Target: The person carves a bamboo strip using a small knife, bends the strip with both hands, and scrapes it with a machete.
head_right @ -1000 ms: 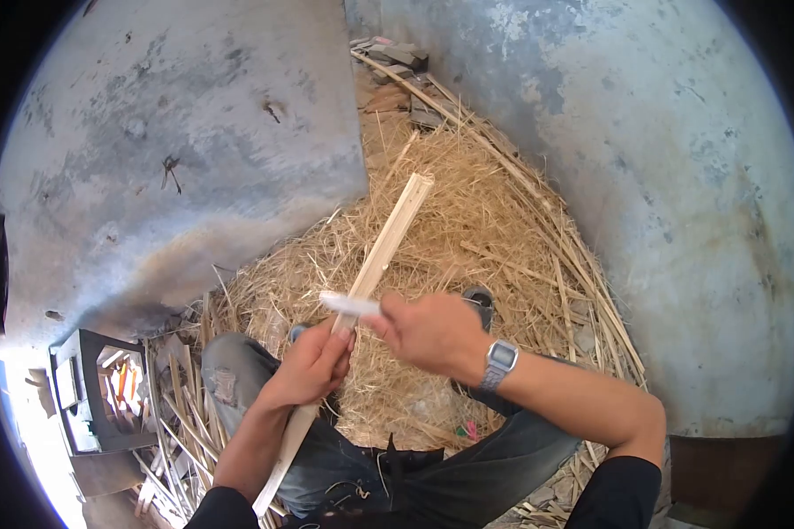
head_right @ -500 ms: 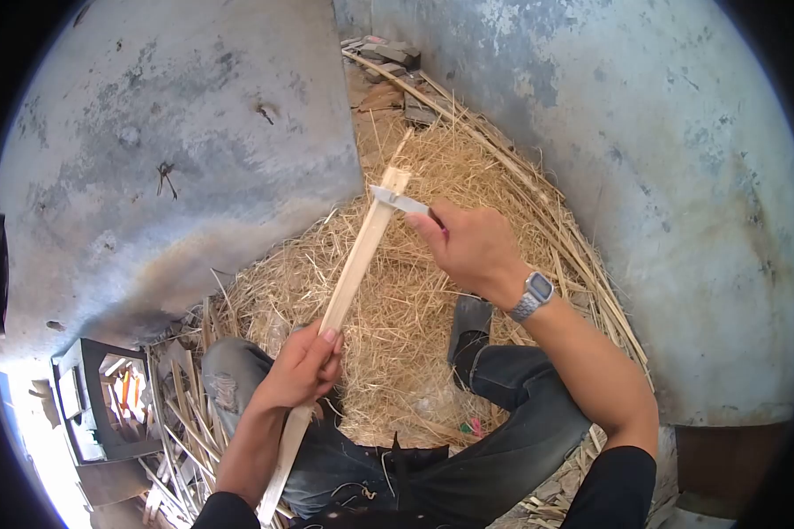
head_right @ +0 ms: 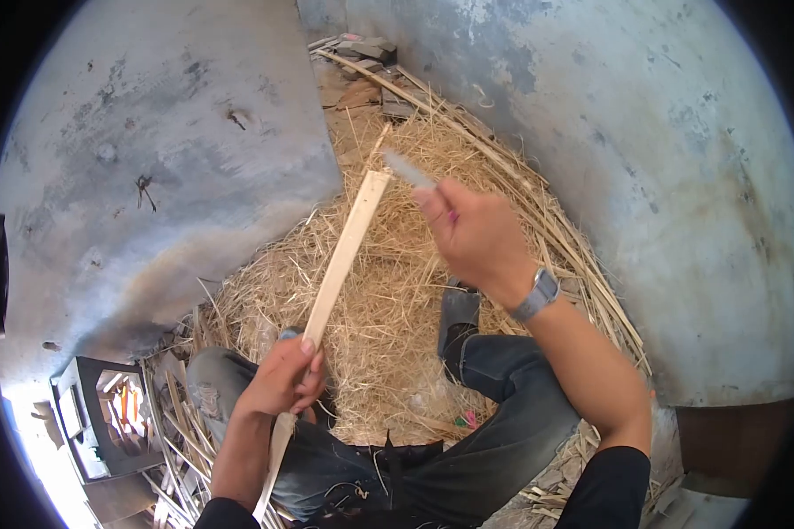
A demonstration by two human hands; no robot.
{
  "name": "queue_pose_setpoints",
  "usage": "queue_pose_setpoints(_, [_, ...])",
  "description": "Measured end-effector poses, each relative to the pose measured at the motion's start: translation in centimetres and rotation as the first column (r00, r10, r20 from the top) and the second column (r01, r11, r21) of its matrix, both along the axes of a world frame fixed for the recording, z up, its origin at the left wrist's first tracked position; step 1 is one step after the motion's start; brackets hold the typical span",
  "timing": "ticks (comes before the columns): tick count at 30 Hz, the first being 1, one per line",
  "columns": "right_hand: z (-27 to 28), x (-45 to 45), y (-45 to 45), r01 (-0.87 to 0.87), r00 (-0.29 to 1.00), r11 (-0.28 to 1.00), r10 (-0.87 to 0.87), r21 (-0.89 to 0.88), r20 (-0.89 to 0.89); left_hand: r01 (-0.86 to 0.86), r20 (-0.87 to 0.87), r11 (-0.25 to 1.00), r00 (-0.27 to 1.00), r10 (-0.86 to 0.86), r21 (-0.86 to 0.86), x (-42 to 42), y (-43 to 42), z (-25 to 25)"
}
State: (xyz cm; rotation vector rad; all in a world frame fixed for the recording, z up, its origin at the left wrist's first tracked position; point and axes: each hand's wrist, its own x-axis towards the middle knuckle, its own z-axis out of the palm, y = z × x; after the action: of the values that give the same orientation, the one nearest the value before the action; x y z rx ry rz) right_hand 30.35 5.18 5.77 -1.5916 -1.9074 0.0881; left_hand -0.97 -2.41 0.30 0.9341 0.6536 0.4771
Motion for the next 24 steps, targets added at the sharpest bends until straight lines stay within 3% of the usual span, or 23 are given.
queue_pose_setpoints(2, [0.3,-2.3,-2.5,-0.167,0.986,0.984,0.168,-0.061,0.007,-0.037,0.037,0.997,0.999,0.039,-0.067,0.0,0.4,-0.5])
queue_pose_setpoints(5, [0.0,-6.1,-5.8,-0.388,0.906,0.904,0.410,-0.180,0.106,-0.049,0.047,0.998,0.998,0.051,-0.031,0.3,0.6,-0.5])
queue_pose_setpoints(8, [-2.0,-7.1,-6.1,-0.435,0.870,0.872,0.471,-0.226,0.144,-0.048,0.034,0.999,0.998,0.049,-0.002,0.7,0.5,-0.5])
queue_pose_setpoints(10, [-1.5,-6.2,-4.5,-0.338,0.908,0.910,0.382,-0.240,0.171,-0.070,0.077,0.996,0.994,0.074,-0.053,0.5,0.8,-1.5])
queue_pose_setpoints(12, [-1.2,-5.0,-3.0,-0.252,0.943,0.957,0.276,-0.142,0.186,-0.099,0.078,0.993,0.992,0.104,-0.063,1.0,0.8,-0.8])
queue_pose_setpoints(14, [-1.7,-5.8,-4.1,-0.244,0.957,0.960,0.261,-0.137,0.129,-0.121,0.081,0.990,0.989,0.127,-0.079,1.1,0.6,-0.6])
queue_pose_setpoints(17, [-1.6,-7.4,-6.7,-0.394,0.863,0.877,0.456,-0.274,0.218,-0.095,0.114,0.994,0.988,0.100,-0.051,0.8,0.7,-0.9])
queue_pose_setpoints(18, [-1.9,-7.1,-5.9,-0.393,0.864,0.878,0.454,-0.273,0.217,-0.086,0.122,0.994,0.988,0.094,-0.065,0.5,0.7,-1.0])
queue_pose_setpoints(20, [-2.6,-5.7,-3.0,-0.259,0.938,0.959,0.279,-0.118,0.206,-0.079,0.126,0.993,0.988,0.090,-0.088,0.2,0.6,-1.0])
queue_pose_setpoints(21, [-0.4,-4.8,-2.3,-0.222,0.910,0.966,0.253,-0.131,0.327,-0.082,0.128,0.988,0.987,0.099,-0.134,0.3,0.5,-0.7])
queue_pose_setpoints(22, [-0.6,-4.9,-2.3,-0.228,0.907,0.964,0.261,-0.135,0.331,-0.087,0.134,0.980,0.985,0.112,-0.178,0.4,0.4,-0.6])
queue_pose_setpoints(24, [-1.2,-4.9,-2.5,-0.167,0.968,0.976,0.190,-0.142,0.164,-0.098,0.122,0.980,0.985,0.120,-0.171,0.4,0.2,-0.9])
